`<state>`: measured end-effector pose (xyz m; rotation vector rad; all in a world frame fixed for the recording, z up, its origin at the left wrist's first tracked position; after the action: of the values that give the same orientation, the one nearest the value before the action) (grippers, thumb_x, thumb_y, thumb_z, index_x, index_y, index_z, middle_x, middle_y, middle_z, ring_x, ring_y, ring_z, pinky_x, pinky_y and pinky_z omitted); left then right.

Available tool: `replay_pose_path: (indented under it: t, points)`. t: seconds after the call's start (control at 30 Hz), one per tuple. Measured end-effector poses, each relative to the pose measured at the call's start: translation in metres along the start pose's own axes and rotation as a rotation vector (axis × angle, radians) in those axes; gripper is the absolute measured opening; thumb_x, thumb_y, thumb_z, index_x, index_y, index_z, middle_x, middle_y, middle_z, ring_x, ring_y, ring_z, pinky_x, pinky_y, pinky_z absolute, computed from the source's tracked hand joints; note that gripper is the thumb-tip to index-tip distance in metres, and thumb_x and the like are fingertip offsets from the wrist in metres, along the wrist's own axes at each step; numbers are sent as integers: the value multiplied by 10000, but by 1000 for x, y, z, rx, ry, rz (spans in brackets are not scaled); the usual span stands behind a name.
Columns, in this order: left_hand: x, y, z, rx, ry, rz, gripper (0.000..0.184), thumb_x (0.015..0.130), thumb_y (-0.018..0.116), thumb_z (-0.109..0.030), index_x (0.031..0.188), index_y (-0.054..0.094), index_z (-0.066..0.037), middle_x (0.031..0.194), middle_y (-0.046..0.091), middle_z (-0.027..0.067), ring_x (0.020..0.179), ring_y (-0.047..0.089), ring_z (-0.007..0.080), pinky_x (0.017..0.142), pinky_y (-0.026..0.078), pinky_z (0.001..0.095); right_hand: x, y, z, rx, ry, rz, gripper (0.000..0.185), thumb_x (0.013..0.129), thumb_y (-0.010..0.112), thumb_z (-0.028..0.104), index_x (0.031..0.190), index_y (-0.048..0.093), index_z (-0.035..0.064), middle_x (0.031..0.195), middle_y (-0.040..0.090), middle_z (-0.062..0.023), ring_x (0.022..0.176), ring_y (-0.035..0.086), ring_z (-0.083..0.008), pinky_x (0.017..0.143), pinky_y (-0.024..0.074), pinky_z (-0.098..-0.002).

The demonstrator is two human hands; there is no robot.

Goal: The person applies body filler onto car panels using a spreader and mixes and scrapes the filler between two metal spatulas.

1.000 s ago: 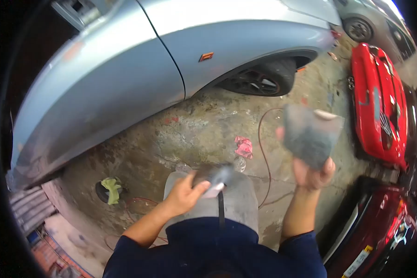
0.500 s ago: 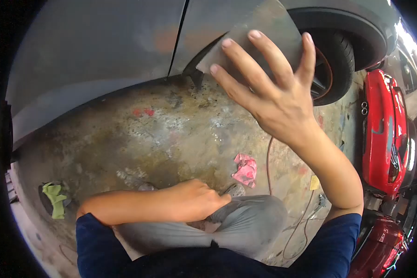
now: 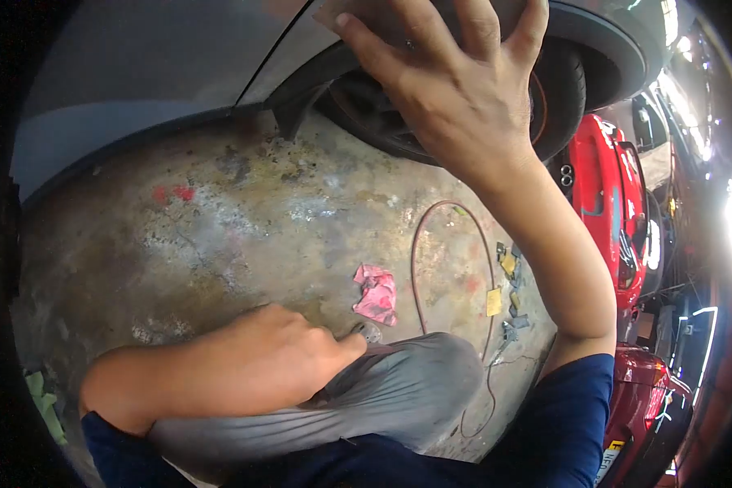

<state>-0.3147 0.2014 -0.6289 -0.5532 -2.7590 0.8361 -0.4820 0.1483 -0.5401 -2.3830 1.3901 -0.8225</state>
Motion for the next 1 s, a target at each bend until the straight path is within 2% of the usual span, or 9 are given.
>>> replay_pose_path:
  t: [0.07, 0.27, 0.43, 0.57, 0.73, 1.0]
  points:
    - [-1, 3, 3, 12, 20, 12, 243, 848, 574, -62, 1064, 602, 45, 717, 679, 217, 702, 715, 392, 643, 564, 493, -2, 1, 1, -28, -24, -38, 555, 728, 795, 236, 1261, 689, 348, 1552, 417, -46, 1471, 301, -333, 1162, 154, -763]
    - [0, 4, 3, 44, 31, 29, 227, 863, 565, -77, 1054, 618, 34, 704, 681, 199, 677, 714, 376, 625, 563, 478, -2, 0, 3, -41, -15, 74, 492, 791, 747, 230, 1264, 687, 351, 1556, 415, -33, 1468, 305, -325, 1168, 137, -759]
    - [-1, 3, 5, 35, 55, -21, 222, 886, 555, -94, 1063, 626, 21, 705, 684, 186, 670, 715, 364, 619, 565, 460, 4, 7, 4, -52, -51, -23, 468, 829, 716, 231, 1275, 673, 368, 1557, 414, -25, 1477, 294, -320, 1177, 112, -758]
    - [1, 3, 5, 38, 65, -3, 241, 905, 547, -104, 1093, 625, 24, 712, 686, 193, 680, 720, 363, 624, 574, 458, 2, 19, 2, -93, -55, 21, 485, 821, 725, 234, 1280, 661, 377, 1571, 393, -20, 1485, 282, -318, 1184, 97, -758]
    - [6, 7, 7, 42, 38, 71, 265, 915, 543, -107, 1126, 624, 32, 716, 686, 205, 692, 724, 369, 634, 585, 465, -6, 29, 3, -89, -64, -118, 504, 814, 740, 232, 1291, 659, 374, 1584, 368, -27, 1487, 274, -319, 1193, 88, -747]
    - [8, 5, 7, 30, 50, 60, 281, 911, 542, -104, 1140, 625, 37, 725, 689, 211, 695, 724, 372, 639, 583, 469, -15, 8, 3, -51, -14, 47, 490, 799, 764, 231, 1271, 687, 339, 1541, 434, -38, 1473, 310, -320, 1212, 87, -708]
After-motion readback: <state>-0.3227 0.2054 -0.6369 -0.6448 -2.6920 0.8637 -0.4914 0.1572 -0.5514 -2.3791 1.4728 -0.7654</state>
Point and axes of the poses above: each hand's wrist, its own x-axis towards the middle knuckle, its own y-axis out of the palm, z = x × y, the point moved 7 cm from there along x, towards the middle knuckle
